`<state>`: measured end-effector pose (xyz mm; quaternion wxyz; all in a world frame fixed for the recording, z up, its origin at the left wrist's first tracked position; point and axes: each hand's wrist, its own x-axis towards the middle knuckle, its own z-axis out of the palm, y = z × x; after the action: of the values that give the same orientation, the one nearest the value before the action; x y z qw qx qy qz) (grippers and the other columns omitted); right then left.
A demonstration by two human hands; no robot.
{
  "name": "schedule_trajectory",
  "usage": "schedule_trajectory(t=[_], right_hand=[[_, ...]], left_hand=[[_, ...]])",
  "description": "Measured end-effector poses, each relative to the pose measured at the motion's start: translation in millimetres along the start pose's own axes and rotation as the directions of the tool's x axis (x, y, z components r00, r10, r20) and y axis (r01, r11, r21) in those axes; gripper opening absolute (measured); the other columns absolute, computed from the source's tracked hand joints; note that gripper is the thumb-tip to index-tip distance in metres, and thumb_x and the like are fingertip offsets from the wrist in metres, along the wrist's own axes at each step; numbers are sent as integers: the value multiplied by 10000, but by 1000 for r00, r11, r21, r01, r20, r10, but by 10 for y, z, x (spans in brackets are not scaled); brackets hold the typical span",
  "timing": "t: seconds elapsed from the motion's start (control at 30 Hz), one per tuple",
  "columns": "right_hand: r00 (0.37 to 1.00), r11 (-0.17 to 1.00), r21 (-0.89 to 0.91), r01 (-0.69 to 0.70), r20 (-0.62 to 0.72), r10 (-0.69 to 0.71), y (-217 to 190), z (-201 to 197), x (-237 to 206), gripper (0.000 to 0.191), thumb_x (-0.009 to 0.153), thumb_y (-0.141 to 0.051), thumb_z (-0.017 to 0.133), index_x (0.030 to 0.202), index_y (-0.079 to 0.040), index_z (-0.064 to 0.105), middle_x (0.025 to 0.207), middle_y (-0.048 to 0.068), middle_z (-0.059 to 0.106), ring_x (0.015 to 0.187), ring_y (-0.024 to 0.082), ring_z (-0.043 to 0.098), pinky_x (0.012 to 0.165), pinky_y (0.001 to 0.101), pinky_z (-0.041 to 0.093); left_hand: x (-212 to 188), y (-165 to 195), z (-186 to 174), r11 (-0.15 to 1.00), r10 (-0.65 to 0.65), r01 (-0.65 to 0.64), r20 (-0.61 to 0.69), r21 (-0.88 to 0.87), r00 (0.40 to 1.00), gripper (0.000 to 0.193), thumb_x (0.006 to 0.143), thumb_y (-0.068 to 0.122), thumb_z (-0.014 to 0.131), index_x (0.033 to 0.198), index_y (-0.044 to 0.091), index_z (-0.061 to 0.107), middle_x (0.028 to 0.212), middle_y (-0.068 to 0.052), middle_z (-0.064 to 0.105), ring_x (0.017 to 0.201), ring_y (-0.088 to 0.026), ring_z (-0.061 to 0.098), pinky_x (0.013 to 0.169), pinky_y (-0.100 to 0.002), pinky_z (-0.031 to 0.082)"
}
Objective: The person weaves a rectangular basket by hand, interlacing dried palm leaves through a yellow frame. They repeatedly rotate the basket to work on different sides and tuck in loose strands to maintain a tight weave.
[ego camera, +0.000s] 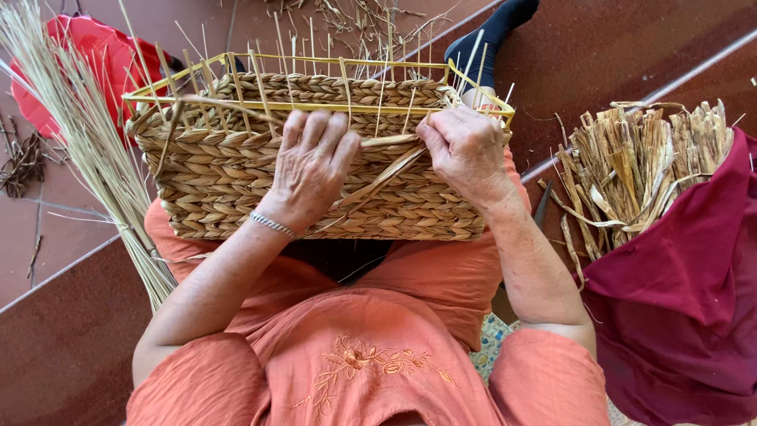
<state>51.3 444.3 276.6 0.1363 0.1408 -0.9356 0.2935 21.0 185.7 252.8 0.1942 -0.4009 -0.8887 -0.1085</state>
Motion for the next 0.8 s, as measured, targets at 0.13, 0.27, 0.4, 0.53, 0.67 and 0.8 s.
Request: schedule_trajectory(t=[0.13, 0.27, 0.4, 0.53, 0.67, 0.8], right_hand=[[990, 999, 49, -7, -140, 14, -41, 38, -21, 55, 935, -98, 809, 922, -75, 761, 848, 54, 749, 749, 167, 707, 698, 329, 546], [950, 942, 321, -98, -252, 184, 52, 32, -381, 154, 937, -94, 794, 1072, -49, 734, 917, 45, 752, 709, 134, 662, 629, 262, 521], [783, 904, 359, -230, -484, 391, 644, 25, -980, 56, 1024, -102, 763, 1071, -107, 734, 962, 38, 765, 805, 126, 693, 696, 256, 560], [630, 787, 179, -591, -508, 588, 1622, -221, -1617, 44, 1010, -159, 742, 1039, -134, 764, 972, 46, 787, 854, 159, 748, 727, 300, 589], [589, 497, -316, -808, -457, 666, 2088, -347, -2134, 36, 924, -154, 788, 922, -149, 823, 917, 97, 758, 854, 285, 667, 765, 437, 513], [653, 480, -450, -753, -424, 627, 2133, -324, -2254, 90, 894, -154, 794, 980, -131, 809, 963, 124, 724, 910, 297, 640, 785, 435, 522]], left_hand=[[-179, -19, -97, 966, -169, 198, 175, -167, 970, 79, 1049, 168, 708, 1049, 106, 659, 894, -56, 623, 836, -224, 630, 692, -375, 504], [-275, -29, -209, 940, -252, 265, 88, -216, 964, 167, 1009, 225, 767, 1016, 108, 648, 892, -63, 643, 829, -251, 655, 700, -397, 522], [-277, 30, -318, 887, -311, 349, 168, -303, 935, 174, 1019, 192, 790, 1079, 94, 659, 960, -77, 669, 839, -258, 671, 715, -391, 525], [-255, 58, -383, 888, -284, 335, 198, -315, 938, 204, 1044, 188, 796, 1169, 90, 668, 1036, -81, 696, 847, -261, 687, 725, -377, 531], [-255, 71, -387, 892, -290, 337, 191, -302, 938, 184, 1049, 178, 800, 1132, 84, 666, 1000, -85, 697, 871, -270, 693, 740, -379, 534], [-259, 94, -383, 897, -289, 338, 200, -283, 936, 202, 1038, 166, 801, 1165, 81, 668, 1032, -93, 700, 866, -271, 693, 737, -380, 531]])
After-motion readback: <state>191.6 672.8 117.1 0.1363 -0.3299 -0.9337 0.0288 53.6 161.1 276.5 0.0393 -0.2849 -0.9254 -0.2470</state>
